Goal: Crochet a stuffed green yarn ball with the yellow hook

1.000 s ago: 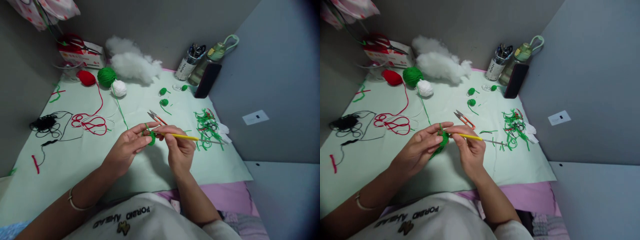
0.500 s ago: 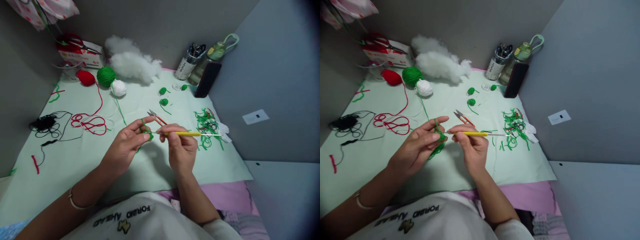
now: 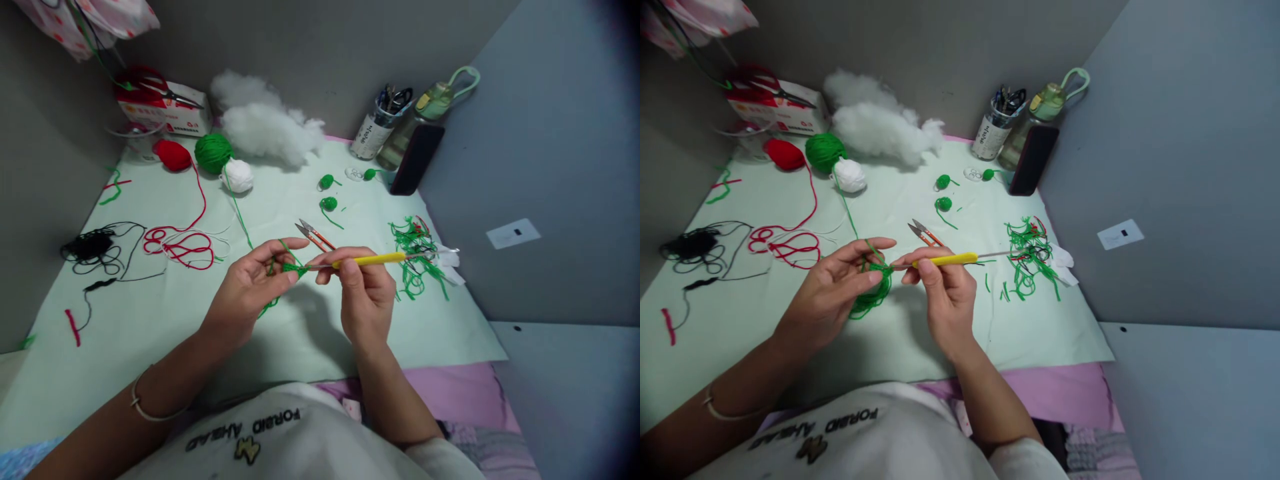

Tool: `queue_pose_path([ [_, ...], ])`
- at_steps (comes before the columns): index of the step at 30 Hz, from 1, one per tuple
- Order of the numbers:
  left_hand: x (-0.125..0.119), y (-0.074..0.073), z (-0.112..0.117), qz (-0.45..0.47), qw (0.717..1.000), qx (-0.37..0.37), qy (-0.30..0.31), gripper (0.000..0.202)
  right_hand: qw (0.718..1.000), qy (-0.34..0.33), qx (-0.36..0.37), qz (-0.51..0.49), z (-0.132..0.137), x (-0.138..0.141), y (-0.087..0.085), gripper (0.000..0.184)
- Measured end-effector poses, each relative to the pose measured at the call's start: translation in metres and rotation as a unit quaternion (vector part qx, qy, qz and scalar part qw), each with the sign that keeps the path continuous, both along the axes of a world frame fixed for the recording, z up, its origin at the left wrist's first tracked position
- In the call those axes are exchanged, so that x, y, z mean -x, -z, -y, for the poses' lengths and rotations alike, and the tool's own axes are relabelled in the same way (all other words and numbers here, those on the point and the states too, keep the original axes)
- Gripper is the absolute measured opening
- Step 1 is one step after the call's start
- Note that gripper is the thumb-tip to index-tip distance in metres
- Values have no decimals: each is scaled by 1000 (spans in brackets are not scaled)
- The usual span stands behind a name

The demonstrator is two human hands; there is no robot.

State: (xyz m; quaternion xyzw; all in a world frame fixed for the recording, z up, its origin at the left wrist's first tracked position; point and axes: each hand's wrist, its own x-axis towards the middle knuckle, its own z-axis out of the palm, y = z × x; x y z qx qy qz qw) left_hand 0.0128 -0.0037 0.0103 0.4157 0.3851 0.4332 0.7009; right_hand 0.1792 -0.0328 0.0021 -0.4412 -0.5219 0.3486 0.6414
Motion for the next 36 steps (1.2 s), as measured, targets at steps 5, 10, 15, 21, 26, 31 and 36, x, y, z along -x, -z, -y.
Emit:
queue_pose_path([
  [5,-3,-3,2,-57,997,-33,-44,34,981,26,-105,164,7,1,2,23],
  [10,-7,-5,2,30,999,31,-27,46,915,78,-185,350,9,4,8,33],
  [15,-3,-4,-3,145,973,169,58,37,972,71,-145,170,5,2,7,23],
  [21,-3,-5,-1,116,988,92,44,46,999,-4,-33,20,-2,4,3,17],
  [26,-9,-4,3,91,994,57,-8,46,976,41,-116,177,3,7,8,25],
  [31,-10,-4,-3,176,967,178,44,34,956,81,-170,225,5,3,11,36],
  [36,-8,-2,-5,165,977,129,22,34,999,22,-16,-39,1,2,3,18],
])
